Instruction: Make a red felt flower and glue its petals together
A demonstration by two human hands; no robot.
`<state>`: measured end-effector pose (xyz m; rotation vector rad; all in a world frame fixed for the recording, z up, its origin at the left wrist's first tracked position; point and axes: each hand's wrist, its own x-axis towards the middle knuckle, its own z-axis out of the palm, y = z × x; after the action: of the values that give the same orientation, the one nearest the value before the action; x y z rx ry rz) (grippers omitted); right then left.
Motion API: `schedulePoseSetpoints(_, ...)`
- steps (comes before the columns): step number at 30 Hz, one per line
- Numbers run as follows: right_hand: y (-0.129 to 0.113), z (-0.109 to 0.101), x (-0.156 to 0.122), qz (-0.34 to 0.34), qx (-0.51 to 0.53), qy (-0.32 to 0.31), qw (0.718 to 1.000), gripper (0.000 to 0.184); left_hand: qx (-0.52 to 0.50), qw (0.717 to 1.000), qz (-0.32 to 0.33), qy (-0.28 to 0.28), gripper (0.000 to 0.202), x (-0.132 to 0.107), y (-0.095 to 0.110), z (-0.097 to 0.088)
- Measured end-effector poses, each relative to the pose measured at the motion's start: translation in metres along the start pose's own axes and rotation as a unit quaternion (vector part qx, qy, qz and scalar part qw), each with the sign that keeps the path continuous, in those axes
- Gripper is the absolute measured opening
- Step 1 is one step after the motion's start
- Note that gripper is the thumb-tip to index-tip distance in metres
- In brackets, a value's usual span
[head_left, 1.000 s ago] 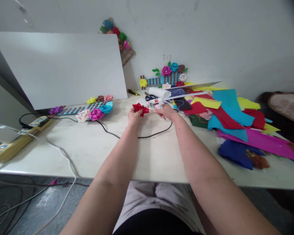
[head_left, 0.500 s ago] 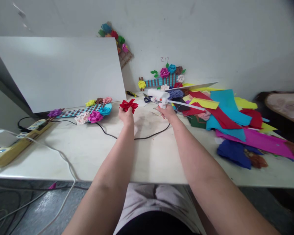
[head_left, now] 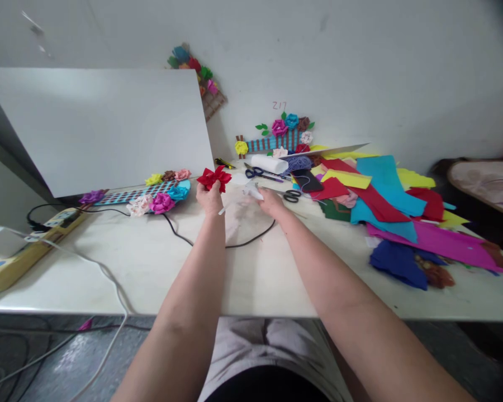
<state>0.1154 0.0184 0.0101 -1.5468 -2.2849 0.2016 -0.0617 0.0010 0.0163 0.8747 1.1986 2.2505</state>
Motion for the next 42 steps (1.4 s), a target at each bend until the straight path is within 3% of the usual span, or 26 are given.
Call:
schedulePoseSetpoints(3,-0.004,0.006,0.0,0.002,-0.016,0.011,1.0,0.047,-0.031,0.999,-0.017,-0.009,0.028,-0.004,0.011,0.002)
schedulePoseSetpoints(13,-0.012,0.017,0.007,-0.017,-0.059,0.017,0.998,0.057,-0.061,0.981,-0.06,-0.171,0.033,-0.016,0.043,0.009)
schedulePoseSetpoints(17,-0.009,0.016,0.007,-0.032,-0.058,0.013,0.998,0.053,-0.067,0.968,-0.11,-0.215,0.035,-0.026,0.036,0.016)
schedulePoseSetpoints(20,-0.006,0.01,0.004,0.001,-0.036,0.034,0.999,0.044,-0.058,0.961,-0.145,-0.227,0.035,-0.033,0.024,0.017)
schedulePoseSetpoints(25,0.007,-0.004,0.002,0.073,0.078,0.158,0.982,0.041,-0.042,0.949,-0.171,-0.262,0.037,-0.041,0.007,0.017)
schedulePoseSetpoints(31,0.014,-0.022,0.0,0.014,0.177,0.264,0.948,0.039,-0.02,0.944,-0.188,-0.27,0.043,-0.045,-0.006,0.017)
schedulePoseSetpoints(42,-0.003,-0.025,-0.002,-0.09,0.128,0.211,0.965,0.034,-0.013,0.938,-0.198,-0.285,0.04,-0.05,0.004,0.013)
